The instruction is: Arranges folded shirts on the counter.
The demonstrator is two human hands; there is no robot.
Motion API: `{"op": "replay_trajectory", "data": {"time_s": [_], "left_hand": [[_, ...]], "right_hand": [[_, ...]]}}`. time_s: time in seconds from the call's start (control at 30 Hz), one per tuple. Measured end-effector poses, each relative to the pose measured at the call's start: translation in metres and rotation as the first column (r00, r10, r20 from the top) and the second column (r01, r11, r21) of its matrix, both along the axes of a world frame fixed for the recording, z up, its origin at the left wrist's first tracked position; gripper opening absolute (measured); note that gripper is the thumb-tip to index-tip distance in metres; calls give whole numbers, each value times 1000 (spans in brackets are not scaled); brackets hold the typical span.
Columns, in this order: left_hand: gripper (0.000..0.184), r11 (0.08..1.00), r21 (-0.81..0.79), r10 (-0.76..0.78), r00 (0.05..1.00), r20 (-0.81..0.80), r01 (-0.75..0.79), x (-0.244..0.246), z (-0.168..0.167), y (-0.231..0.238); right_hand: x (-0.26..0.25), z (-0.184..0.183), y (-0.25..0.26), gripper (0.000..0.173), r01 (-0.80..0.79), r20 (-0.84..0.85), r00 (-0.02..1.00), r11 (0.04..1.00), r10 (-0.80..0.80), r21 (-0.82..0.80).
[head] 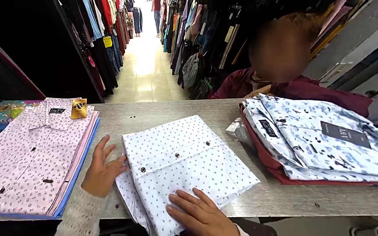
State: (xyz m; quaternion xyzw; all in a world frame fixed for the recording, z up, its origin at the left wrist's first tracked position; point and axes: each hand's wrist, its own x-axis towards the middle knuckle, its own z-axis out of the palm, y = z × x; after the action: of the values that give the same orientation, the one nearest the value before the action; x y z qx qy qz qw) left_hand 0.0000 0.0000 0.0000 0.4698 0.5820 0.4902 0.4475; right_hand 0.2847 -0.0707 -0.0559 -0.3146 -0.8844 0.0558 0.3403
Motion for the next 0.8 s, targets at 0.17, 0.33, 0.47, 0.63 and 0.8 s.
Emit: {"op": "replay_trajectory", "data": {"time_s": [0.17, 0.33, 0.47, 0.63, 0.8], "left_hand": [[56, 976, -47, -212, 873, -440, 213, 15, -2, -24], [53, 939, 88, -289, 902, -322, 332, 34, 1, -101], [45, 919, 334, 37, 798, -601, 209, 19, -1, -88], [31, 801, 500, 212, 627, -750, 328, 13, -23, -54], [41, 887, 427, 164, 745, -646, 175, 6, -5, -58]], "right_hand": [[33, 5, 43, 40, 62, 48, 997, 998, -60, -33], [90, 9, 64, 46, 257, 72, 966, 957, -249, -137], [101, 17, 45, 47, 149, 0, 987, 934, -158, -324], [84, 6, 51, 32, 212, -90, 969, 964, -229, -161], [88, 8, 53, 35, 284, -151, 936, 935, -319, -214]]}}
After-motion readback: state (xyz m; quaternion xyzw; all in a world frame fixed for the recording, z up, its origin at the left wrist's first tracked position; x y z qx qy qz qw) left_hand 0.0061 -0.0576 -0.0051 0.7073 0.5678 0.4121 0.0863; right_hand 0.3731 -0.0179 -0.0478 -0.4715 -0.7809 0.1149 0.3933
